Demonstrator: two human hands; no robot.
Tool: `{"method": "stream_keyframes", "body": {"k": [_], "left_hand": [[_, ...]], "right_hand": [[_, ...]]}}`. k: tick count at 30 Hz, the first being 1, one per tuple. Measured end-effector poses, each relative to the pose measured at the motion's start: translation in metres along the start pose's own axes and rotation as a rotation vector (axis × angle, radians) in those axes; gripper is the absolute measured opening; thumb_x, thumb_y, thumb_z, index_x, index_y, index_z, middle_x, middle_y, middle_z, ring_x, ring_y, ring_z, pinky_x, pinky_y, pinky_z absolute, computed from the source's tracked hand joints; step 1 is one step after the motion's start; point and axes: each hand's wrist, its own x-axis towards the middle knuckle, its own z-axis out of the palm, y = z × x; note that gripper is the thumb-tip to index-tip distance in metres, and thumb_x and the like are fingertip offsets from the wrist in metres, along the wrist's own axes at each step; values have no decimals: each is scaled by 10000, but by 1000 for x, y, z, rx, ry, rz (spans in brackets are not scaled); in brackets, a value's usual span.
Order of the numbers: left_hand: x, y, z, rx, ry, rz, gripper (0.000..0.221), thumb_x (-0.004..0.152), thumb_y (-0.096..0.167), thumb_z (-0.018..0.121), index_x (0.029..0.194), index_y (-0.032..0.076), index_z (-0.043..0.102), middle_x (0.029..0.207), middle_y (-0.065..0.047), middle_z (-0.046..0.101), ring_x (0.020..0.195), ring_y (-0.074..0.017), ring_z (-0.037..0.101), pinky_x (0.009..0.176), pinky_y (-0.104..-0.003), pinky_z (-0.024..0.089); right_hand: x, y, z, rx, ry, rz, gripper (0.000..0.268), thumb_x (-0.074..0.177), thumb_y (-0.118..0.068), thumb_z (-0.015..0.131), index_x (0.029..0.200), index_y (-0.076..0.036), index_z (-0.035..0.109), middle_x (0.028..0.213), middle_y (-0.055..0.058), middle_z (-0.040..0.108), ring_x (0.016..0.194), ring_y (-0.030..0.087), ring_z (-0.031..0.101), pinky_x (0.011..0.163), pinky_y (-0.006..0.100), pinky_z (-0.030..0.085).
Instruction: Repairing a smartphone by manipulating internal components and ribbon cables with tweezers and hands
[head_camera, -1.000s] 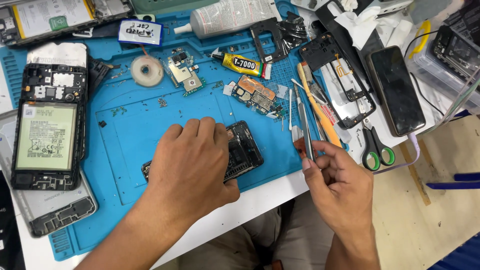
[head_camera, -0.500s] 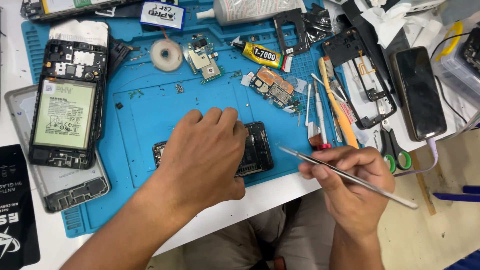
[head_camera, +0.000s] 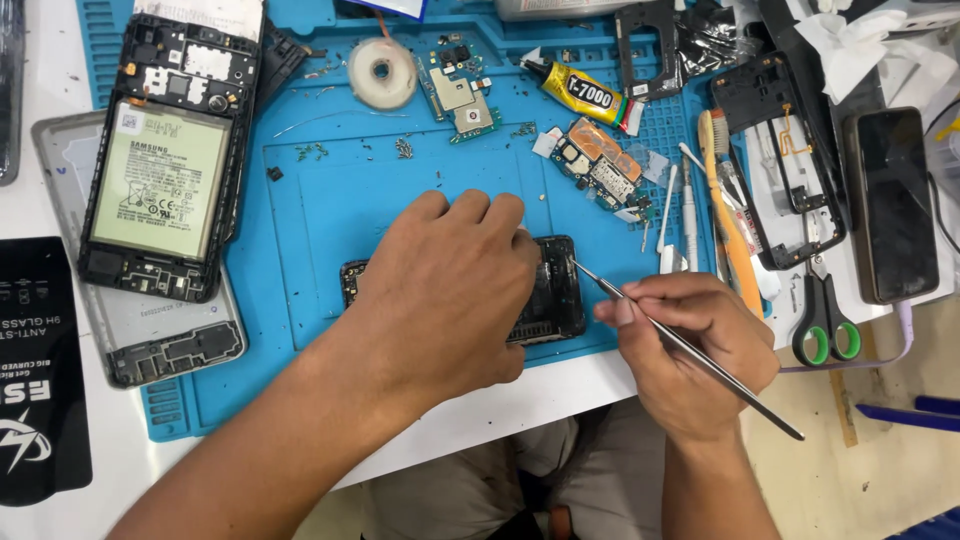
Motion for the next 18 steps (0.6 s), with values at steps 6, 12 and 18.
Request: {"method": "stream_keyframes", "body": {"k": [6, 12, 18], "left_hand": [[3, -2, 3, -6, 20, -2, 617, 686, 745, 800, 896, 169, 738, 942, -28, 616, 848, -253, 594, 746, -431, 468], [4, -1, 1, -23, 29, 6, 560, 691, 697, 812, 819, 160, 720, 913, -33, 614, 807, -254, 583, 702, -425, 453], [7, 0, -4, -36, 2, 24, 633, 683, 763, 829, 841, 160, 722, 921, -41, 617, 825, -263, 595, 704, -436, 457]], "right_hand": [[-6, 8, 4, -34, 19, -46, 215, 914, -9, 754, 816, 21, 564, 888, 256, 690, 777, 264, 730, 729, 346, 621], [1, -5, 4, -73, -34, -33, 233, 902, 12, 730, 753, -3, 552, 810, 165, 741, 836, 246, 722, 898, 398, 591], [0, -7, 2, -74, -60, -4, 102, 874, 24, 758, 817, 23, 674, 889, 195, 756, 842, 245, 770, 1025, 396, 567]]}}
